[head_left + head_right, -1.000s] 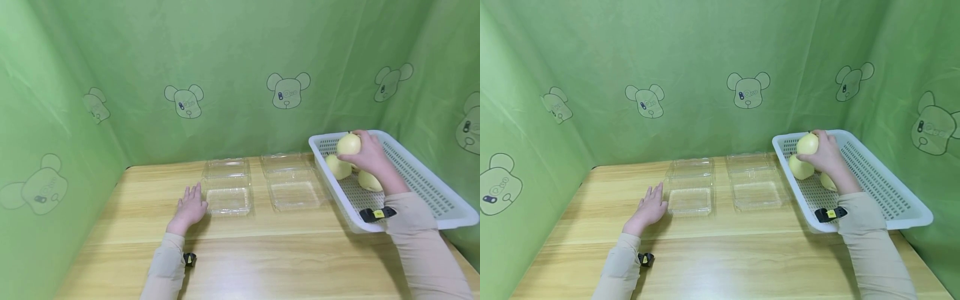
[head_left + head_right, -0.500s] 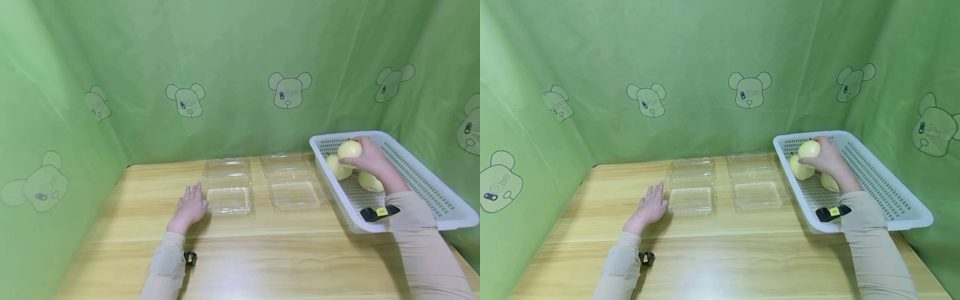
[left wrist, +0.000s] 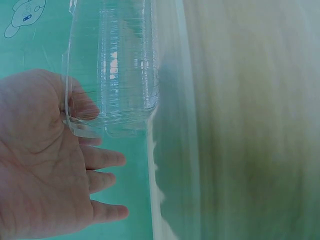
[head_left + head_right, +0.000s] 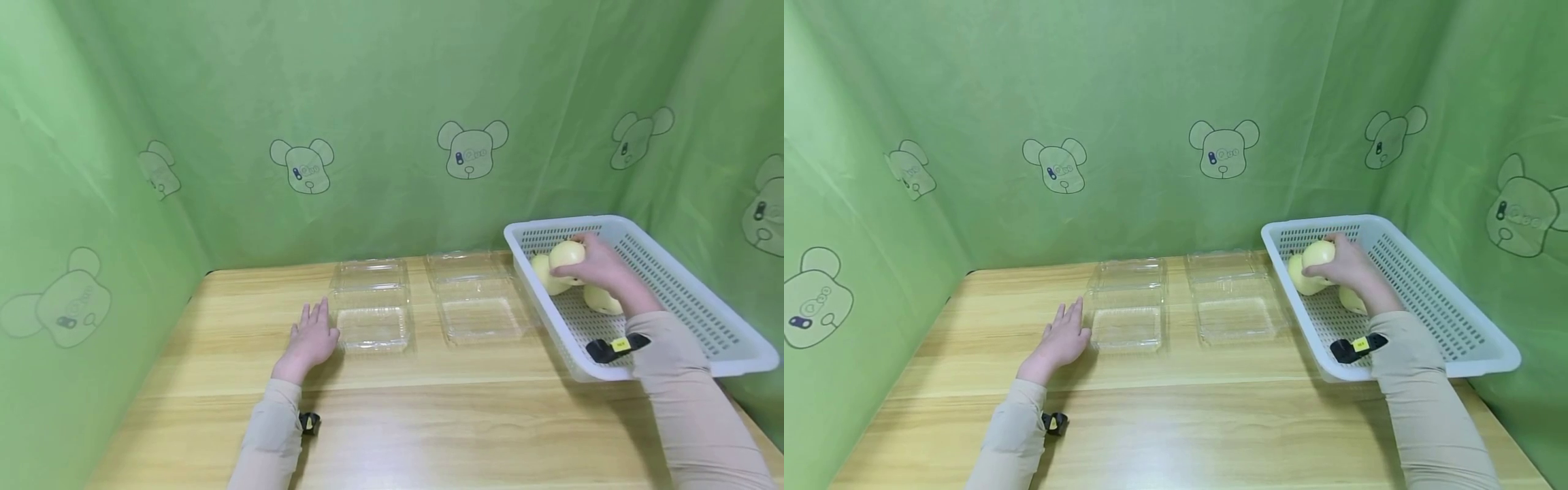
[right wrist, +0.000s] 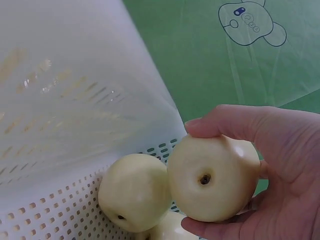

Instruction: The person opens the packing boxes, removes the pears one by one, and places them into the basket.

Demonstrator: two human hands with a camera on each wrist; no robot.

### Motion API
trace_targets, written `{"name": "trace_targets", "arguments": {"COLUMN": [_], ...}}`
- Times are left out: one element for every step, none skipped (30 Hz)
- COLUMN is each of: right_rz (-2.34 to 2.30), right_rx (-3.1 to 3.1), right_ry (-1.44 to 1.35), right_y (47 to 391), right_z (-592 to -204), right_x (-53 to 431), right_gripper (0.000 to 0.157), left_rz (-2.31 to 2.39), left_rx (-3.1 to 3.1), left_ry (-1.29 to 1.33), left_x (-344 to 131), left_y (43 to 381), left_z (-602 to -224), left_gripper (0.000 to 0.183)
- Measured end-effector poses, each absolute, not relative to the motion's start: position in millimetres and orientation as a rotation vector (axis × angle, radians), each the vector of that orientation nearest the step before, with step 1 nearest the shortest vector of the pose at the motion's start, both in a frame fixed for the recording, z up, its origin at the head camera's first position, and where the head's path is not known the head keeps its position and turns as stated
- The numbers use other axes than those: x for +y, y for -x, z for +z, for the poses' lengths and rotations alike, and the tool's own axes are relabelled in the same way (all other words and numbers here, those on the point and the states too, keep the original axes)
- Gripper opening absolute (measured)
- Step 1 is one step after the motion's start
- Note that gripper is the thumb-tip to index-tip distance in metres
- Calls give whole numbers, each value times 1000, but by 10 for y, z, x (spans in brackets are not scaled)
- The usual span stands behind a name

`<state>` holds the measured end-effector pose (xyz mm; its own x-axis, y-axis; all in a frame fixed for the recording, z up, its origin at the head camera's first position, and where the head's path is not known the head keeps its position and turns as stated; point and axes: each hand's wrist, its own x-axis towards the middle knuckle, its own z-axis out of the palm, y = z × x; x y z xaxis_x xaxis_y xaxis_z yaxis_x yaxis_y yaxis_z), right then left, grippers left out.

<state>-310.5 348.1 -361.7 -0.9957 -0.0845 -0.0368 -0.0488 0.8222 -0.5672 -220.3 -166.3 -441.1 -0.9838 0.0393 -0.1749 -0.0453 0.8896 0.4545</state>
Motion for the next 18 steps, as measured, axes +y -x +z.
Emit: {"name": "trace_targets", "arguments": {"right_rz": [-906,-892,-874,-868,-857,-848,-839,-839,-839,-836,-832,-837,-842,-842,-844,-846,-850,-851], "right_rx": [2938,2938,2940,2936,2935,2933,2932,2928,2924,2923,2921,2916,2911,2909,2907,2906,2906,2908], "right_ry": [106,103,97,96,92,87,82,78,76,74,73,75,76,77,78,79,79,78], "right_y": [3107,3110,3114,3117,3119,3122,3122,3123,3123,3122,3122,3122,3120,3121,3120,3119,3117,3116], "right_z": [-3622,-3627,-3633,-3640,-3646,-3653,-3657,-3663,-3667,-3672,-3677,-3681,-3684,-3690,-3694,-3698,-3701,-3705], "right_x": [3481,3481,3482,3485,3488,3491,3493,3495,3497,3499,3500,3500,3499,3500,3500,3497,3494,3493], "right_gripper": [100,100,100,100,101,101,101,101,101,101,101,102,102,102,102,102,101,101], "left_rz": [697,692,692,688,691,691,694,694,697,696,702,705,704,702,705,704,704,699], "left_rx": [2881,2880,2880,2878,2879,2882,2885,2882,2885,2885,2887,2889,2890,2890,2893,2894,2895,2895], "left_ry": [1,3,4,8,8,8,6,11,11,13,11,9,10,12,8,9,8,10], "left_x": [-1664,-1664,-1663,-1659,-1655,-1651,-1649,-1645,-1643,-1640,-1637,-1635,-1634,-1632,-1631,-1629,-1627,-1626], "left_y": [2203,2204,2203,2201,2198,2194,2192,2190,2187,2182,2178,2175,2174,2171,2171,2170,2170,2170], "left_z": [-4412,-4412,-4411,-4413,-4414,-4414,-4417,-4418,-4419,-4419,-4420,-4423,-4425,-4425,-4427,-4429,-4432,-4434], "left_gripper": [71,71,71,71,71,71,71,71,71,71,71,71,71,71,71,71,71,71]}}
